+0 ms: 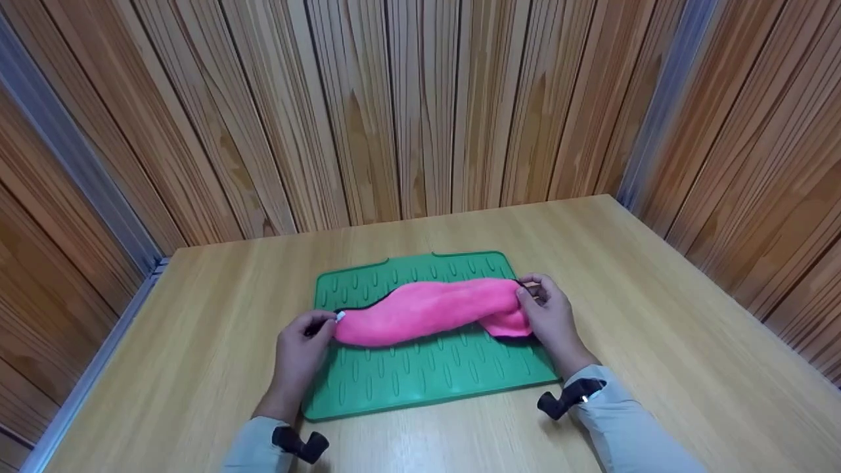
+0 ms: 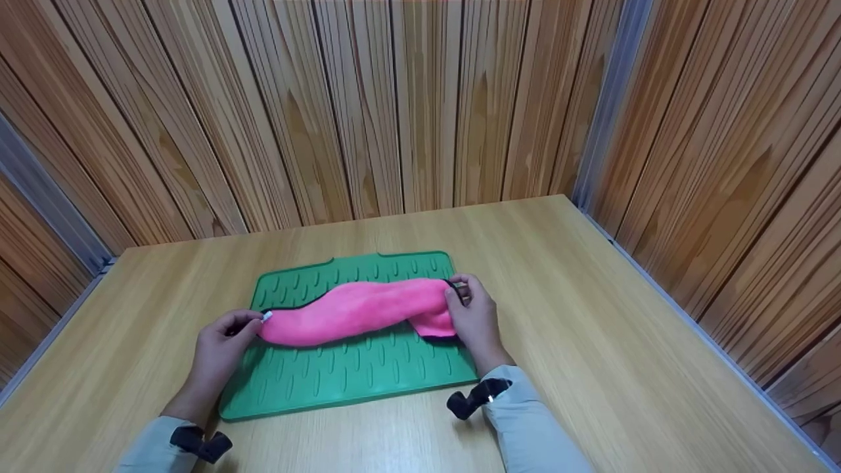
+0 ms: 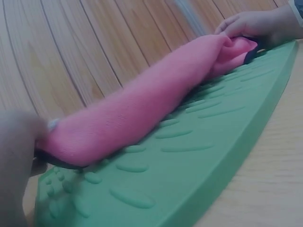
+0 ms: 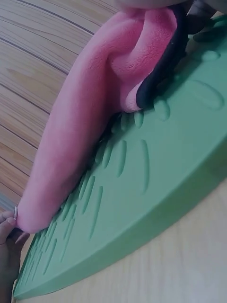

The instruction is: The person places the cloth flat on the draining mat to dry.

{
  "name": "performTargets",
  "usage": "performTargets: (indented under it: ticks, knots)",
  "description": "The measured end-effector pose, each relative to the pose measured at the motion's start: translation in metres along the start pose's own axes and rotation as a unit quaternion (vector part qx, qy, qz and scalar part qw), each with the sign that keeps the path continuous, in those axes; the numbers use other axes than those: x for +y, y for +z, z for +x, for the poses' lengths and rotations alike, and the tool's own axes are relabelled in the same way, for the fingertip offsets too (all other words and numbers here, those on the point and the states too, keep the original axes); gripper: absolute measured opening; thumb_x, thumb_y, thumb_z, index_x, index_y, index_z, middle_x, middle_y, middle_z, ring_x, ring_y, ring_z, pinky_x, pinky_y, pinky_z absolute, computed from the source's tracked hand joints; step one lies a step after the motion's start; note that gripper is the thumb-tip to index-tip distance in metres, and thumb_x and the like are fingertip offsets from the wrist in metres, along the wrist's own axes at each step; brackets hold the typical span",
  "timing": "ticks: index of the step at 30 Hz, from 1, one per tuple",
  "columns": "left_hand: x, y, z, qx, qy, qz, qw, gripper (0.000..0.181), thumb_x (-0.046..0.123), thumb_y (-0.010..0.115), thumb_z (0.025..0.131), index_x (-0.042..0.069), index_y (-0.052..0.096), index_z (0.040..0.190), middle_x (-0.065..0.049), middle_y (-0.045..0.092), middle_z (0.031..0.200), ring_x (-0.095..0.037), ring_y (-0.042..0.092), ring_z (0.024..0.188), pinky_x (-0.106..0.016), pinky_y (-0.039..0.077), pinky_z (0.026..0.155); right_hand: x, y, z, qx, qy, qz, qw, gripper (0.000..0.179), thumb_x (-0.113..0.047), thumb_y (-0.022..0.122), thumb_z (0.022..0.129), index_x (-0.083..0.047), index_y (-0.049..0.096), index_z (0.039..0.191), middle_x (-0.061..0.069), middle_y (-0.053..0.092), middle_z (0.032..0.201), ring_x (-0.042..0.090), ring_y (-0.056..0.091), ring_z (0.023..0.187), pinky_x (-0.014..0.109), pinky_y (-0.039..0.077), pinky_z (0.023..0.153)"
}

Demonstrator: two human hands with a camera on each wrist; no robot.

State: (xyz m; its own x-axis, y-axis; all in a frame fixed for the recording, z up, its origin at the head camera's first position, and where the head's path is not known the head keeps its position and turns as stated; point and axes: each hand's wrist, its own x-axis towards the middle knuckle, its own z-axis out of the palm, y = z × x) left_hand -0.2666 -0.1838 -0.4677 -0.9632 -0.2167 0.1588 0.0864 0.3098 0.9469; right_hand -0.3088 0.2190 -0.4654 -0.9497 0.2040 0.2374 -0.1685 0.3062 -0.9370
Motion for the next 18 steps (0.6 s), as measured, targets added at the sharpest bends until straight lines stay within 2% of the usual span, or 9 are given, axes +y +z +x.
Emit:
performTargets:
  ticks: [3,6,12,18]
  knots:
    - [-0.001,0.000,-0.001,-0.013,0.012,0.004,0.9998,0.015,0.018,0.069,0.097,0.011,0.075,0.110,-0.006,0.069,0.113,-0.021,0.059,0.105,-0.024,0.052,0.085,0.001,-0.001,-0.003,-0.031,-0.012,-0.034,0.9989,0.031,-0.020,0.061,0.102,-0.011,0.057,0.132,0.014,0.068,0.105,0.022,0.060,0.091,0.028,0.048,0.080]
    - [-0.002,-0.001,-0.003,-0.027,0.015,0.019,0.9994,0.020,0.019,0.070,0.096,0.012,0.072,0.115,-0.006,0.068,0.115,-0.022,0.059,0.108,-0.028,0.053,0.090,0.002,-0.004,-0.004,-0.053,-0.012,-0.059,0.9968,0.039,-0.025,0.060,0.102,-0.014,0.052,0.138,0.013,0.067,0.103,0.024,0.059,0.089,0.031,0.048,0.080]
    - [-0.005,-0.010,-0.007,-0.054,0.011,0.068,0.9962,0.051,0.020,0.072,0.095,0.020,0.053,0.143,-0.008,0.063,0.124,-0.026,0.058,0.113,-0.041,0.053,0.094,0.002,-0.007,-0.007,-0.068,-0.010,-0.065,0.9955,0.045,-0.028,0.060,0.102,-0.012,0.045,0.142,0.011,0.068,0.102,0.022,0.060,0.086,0.029,0.048,0.077]
    - [-0.010,-0.018,-0.010,-0.069,0.017,0.090,0.9934,0.069,0.012,0.074,0.092,0.026,0.042,0.152,-0.012,0.061,0.130,-0.031,0.056,0.123,-0.050,0.050,0.101,0.002,-0.010,-0.010,-0.080,-0.013,-0.086,0.9930,0.050,-0.024,0.061,0.101,-0.011,0.041,0.145,0.012,0.068,0.108,0.024,0.060,0.090,0.030,0.048,0.080]
